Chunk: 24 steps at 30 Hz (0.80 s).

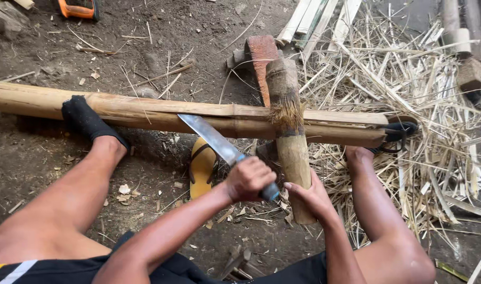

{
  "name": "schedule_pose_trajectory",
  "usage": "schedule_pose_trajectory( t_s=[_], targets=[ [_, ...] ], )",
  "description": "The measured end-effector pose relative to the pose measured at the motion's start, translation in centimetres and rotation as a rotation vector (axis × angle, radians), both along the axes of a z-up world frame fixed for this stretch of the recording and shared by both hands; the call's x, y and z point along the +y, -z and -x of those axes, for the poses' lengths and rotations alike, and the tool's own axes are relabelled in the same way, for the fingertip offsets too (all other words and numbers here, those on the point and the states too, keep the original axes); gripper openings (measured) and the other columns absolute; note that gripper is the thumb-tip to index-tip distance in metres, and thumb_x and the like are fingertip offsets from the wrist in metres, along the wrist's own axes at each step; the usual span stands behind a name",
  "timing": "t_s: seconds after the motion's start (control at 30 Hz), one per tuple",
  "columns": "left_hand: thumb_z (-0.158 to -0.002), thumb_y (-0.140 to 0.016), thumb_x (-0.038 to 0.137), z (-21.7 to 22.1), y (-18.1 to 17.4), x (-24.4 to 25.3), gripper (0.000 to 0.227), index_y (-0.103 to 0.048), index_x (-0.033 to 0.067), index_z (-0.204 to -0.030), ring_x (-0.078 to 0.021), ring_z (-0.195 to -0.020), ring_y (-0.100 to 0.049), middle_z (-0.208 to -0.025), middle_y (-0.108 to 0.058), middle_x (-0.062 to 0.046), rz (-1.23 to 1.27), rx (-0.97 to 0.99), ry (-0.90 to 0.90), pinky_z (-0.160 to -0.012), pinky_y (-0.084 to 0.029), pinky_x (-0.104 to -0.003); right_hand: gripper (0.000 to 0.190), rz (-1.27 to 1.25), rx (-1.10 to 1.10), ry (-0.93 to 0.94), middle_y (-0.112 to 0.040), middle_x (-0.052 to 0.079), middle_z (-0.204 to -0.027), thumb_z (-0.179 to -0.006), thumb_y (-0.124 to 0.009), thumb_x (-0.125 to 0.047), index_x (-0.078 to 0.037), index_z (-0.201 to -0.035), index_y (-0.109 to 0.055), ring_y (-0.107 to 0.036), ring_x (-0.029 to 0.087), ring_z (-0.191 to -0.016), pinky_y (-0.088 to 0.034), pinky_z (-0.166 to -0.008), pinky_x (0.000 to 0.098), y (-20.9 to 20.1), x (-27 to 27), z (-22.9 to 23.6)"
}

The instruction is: The person splits a long bamboo pole lengthwise using a knife and a wooden mallet. They position the bamboo on a wooden support, strike the knife with the mallet to drive it into the bamboo, and continue splitting the pole into two halves.

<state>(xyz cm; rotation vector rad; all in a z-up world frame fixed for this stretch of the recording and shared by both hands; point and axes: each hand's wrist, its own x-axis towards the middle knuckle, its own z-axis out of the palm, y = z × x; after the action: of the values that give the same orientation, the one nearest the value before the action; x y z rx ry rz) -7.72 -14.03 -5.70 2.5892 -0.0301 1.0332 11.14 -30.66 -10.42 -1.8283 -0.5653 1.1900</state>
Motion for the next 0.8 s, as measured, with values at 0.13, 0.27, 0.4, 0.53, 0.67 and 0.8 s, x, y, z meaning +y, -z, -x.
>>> schedule_pose_trajectory(
  t_s=[0.13,0.27,0.4,0.53,0.67,0.8],
  targets=[
    [-0.074,-0.079,0.029,-0.6,-6.2,7.5,0.019,-0.074,0.0115,-0.081,-0.0186,-0.058,-0.07,-0.07,-0.072,-0.004,0.383,-0.007,-0.136,-0.055,-0.058,-0.033,0.089,-0.045,0.131,-0.001,-0.065,0.009,-0.12,-0.071,-0.081,-0.03,-0.01,-0.147,-0.04,-0.064,0.019,-0.1,-0.055,-0.084,0.0363,0.1,-1.1,0.6],
    [-0.076,-0.074,0.026,0.3,-7.1,10.3,0.016,-0.069,0.012,-0.081,-0.0182,-0.066,-0.074,-0.076,-0.073,-0.004,0.653,0.0,-0.105,-0.06,-0.062,-0.031,0.089,-0.022,0.175,0.086,-0.065,0.01,-0.116,-0.069,-0.081,-0.033,-0.009,-0.146,-0.044,-0.065,0.021,-0.098,-0.056,-0.083,0.0392,0.4,0.0,1.9],
    [-0.066,-0.079,0.031,-1.5,-0.1,2.9,0.029,-0.064,0.0106,-0.081,-0.0289,-0.07,-0.068,-0.074,-0.067,-0.008,0.201,-0.034,-0.102,-0.069,-0.056,-0.043,0.085,-0.12,0.24,0.098,-0.065,0.01,-0.116,-0.071,-0.082,-0.035,-0.005,-0.143,-0.048,-0.064,0.019,-0.099,-0.055,-0.084,0.0365,0.5,-0.4,1.5],
    [-0.068,-0.08,0.033,0.0,2.1,-0.5,0.032,-0.063,0.0102,-0.083,-0.0286,-0.073,-0.066,-0.075,-0.064,-0.007,-0.006,0.077,-0.039,-0.07,-0.054,-0.044,0.084,-0.072,0.275,0.097,-0.065,0.013,-0.11,-0.069,-0.082,-0.034,-0.005,-0.14,-0.049,-0.064,0.023,-0.088,-0.056,-0.076,0.0404,0.4,-0.6,1.2],
    [-0.067,-0.079,0.034,1.2,-1.9,5.8,0.033,-0.063,0.0099,-0.083,-0.0283,-0.072,-0.066,-0.074,-0.064,-0.007,0.203,0.014,-0.105,-0.069,-0.054,-0.044,0.083,-0.091,0.252,0.084,-0.066,0.011,-0.109,-0.069,-0.082,-0.035,-0.007,-0.141,-0.048,-0.066,0.02,-0.089,-0.057,-0.077,0.037,0.4,-0.8,1.5],
    [-0.066,-0.079,0.035,0.9,-3.8,7.5,0.034,-0.063,0.0095,-0.083,-0.028,-0.071,-0.066,-0.073,-0.063,-0.007,0.352,-0.045,-0.049,-0.068,-0.054,-0.043,0.087,-0.088,0.184,0.082,-0.067,0.008,-0.116,-0.069,-0.081,-0.035,-0.011,-0.144,-0.045,-0.067,0.017,-0.099,-0.057,-0.084,0.0324,1.1,-0.1,1.6]
  ],
)
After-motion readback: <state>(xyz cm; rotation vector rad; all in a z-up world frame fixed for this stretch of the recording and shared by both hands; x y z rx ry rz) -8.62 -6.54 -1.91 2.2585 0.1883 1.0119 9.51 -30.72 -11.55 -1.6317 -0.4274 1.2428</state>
